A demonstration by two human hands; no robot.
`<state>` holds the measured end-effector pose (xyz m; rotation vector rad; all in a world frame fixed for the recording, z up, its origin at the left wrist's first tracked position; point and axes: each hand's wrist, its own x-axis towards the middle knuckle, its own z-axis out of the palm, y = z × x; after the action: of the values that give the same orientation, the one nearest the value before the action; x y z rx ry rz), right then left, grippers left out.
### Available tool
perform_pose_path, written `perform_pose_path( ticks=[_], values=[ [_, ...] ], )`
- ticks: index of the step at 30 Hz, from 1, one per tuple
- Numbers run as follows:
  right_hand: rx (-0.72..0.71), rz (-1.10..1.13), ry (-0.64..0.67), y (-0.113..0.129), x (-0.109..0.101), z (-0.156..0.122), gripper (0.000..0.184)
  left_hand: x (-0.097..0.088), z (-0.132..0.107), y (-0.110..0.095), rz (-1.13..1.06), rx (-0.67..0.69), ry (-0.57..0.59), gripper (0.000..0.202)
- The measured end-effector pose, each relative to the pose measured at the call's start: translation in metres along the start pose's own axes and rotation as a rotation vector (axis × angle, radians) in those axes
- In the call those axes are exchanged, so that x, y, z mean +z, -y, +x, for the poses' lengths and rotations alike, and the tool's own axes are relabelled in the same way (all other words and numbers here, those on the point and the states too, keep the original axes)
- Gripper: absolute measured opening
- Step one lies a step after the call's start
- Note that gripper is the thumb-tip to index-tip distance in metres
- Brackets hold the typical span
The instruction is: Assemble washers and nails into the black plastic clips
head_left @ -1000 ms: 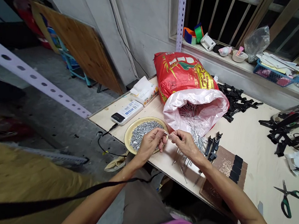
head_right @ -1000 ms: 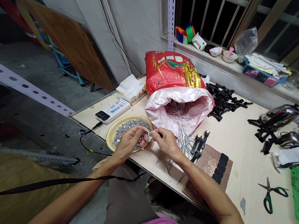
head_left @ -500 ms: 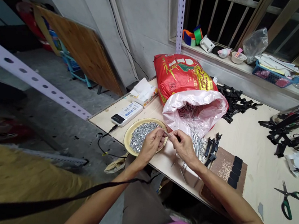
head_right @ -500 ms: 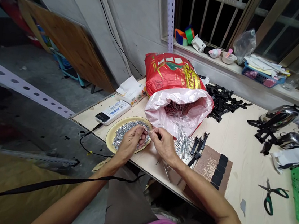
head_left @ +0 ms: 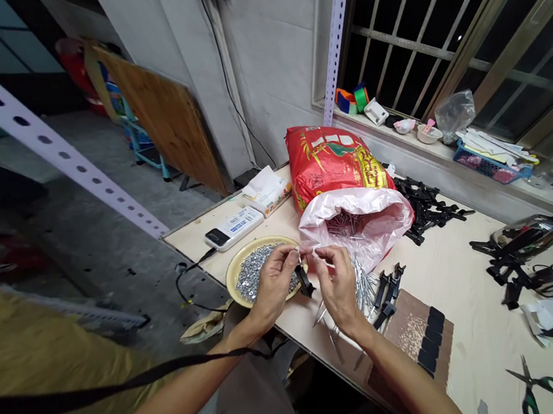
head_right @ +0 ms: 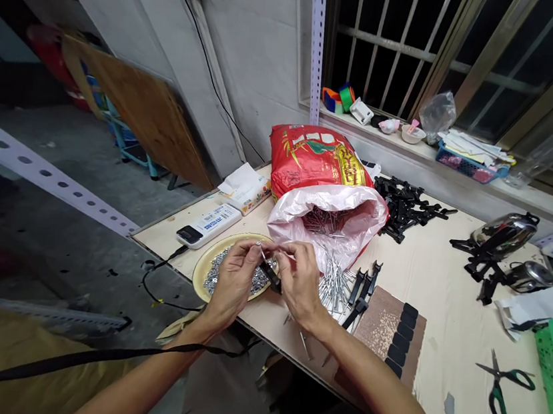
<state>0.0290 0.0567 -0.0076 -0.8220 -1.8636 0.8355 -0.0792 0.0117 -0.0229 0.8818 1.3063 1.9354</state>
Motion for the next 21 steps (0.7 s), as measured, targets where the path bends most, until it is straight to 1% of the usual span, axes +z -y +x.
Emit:
perform_pose_path(
  ticks=[2,3,5,7,9,12,16,18,21],
  values=[
    [-0.098,-0.069,0.004,0.002,-0.01,0.005,0.023,0.003,-0.003,-0.005,-0.033,-0.021,0.042,0.029],
    [-0.123,-0.09,0.027,0.003,-0.016,0.007,0.025,0.005,-0.005,-0.008,-0.037,-0.038,0.065,0.03],
    [-0.113,-0.089,0.09,0.005,-0.024,0.01,0.027,0.008,-0.008,-0.011,-0.014,-0.068,0.107,0.031],
    [-0.039,-0.012,0.161,0.005,-0.031,0.013,0.032,0.011,-0.011,-0.013,0.033,-0.078,0.152,0.031],
    [0.068,0.107,0.229,0.004,-0.037,0.014,0.038,0.014,-0.012,-0.014,0.089,-0.082,0.197,0.028],
    [0.221,0.242,0.285,0.003,-0.046,0.015,0.044,0.016,-0.013,-0.014,0.175,-0.062,0.237,0.025],
    [0.382,0.403,0.335,0.002,-0.058,0.017,0.045,0.018,-0.013,-0.013,0.265,0.008,0.273,0.023],
    [0.437,0.459,0.371,0.003,-0.064,0.018,0.045,0.019,-0.013,-0.012,0.289,0.05,0.282,0.02],
    [0.452,0.477,0.436,0.005,-0.073,0.019,0.041,0.022,-0.014,-0.011,0.315,0.096,0.298,0.016]
  ],
)
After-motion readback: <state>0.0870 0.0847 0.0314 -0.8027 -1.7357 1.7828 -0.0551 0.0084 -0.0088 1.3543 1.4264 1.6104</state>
